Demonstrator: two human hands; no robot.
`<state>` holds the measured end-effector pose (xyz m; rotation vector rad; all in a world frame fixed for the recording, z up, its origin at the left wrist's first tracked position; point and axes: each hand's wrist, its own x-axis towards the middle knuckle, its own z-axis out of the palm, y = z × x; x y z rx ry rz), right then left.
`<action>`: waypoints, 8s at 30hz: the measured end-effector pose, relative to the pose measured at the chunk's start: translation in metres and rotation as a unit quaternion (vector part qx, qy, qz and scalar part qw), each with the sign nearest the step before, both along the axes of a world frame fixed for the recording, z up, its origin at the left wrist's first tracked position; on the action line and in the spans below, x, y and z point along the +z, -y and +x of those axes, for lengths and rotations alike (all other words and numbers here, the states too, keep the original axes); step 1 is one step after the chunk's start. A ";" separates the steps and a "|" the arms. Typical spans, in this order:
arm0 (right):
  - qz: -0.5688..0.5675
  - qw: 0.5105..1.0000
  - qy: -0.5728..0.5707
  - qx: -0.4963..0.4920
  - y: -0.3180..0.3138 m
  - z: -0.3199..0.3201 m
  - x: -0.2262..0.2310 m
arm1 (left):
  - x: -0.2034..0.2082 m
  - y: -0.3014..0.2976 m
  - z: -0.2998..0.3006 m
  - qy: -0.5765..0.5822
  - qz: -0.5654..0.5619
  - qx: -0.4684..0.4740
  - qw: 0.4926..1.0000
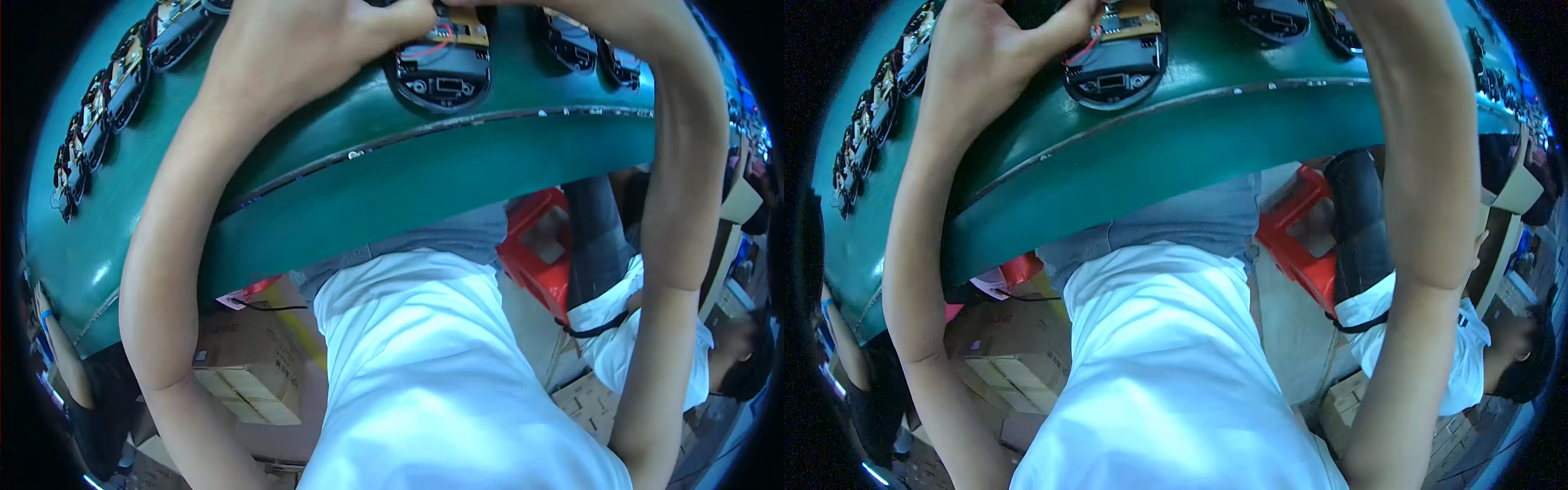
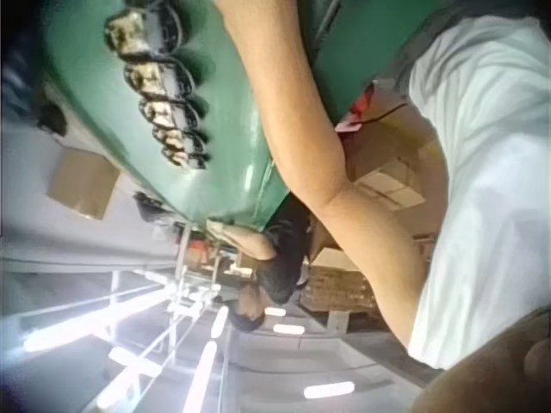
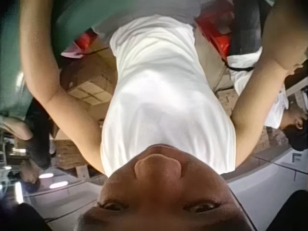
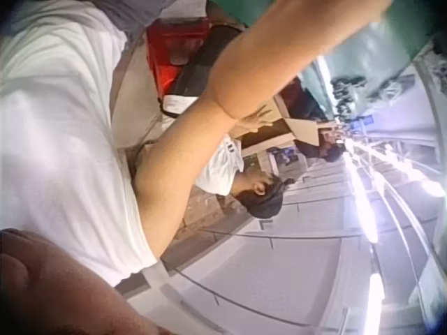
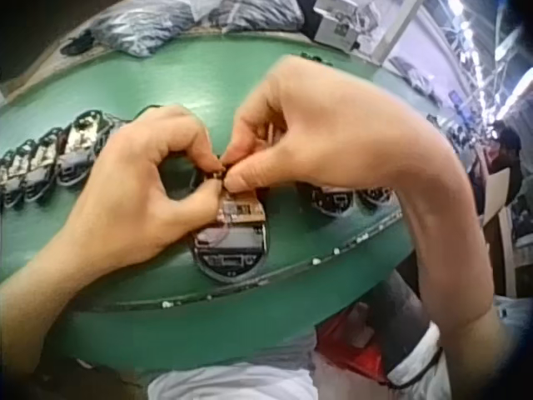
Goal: Assembling electronic components by placing small parts into device housings on a conveyor belt.
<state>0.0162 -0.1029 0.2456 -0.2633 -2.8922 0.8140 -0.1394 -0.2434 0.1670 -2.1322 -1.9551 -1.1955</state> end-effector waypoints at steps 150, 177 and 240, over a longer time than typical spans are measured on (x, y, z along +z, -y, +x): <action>0.038 0.910 -0.117 -0.397 -0.233 0.044 -0.043 | 0.071 0.068 -0.006 -0.156 -0.194 0.081 0.965; -0.133 0.975 -0.163 -0.077 0.042 -0.044 -0.022 | 0.028 0.052 -0.056 -0.012 -0.047 0.063 0.997; 0.084 0.934 -0.129 -0.322 -0.242 -0.027 -0.082 | 0.053 0.082 -0.101 -0.114 -0.128 0.122 0.978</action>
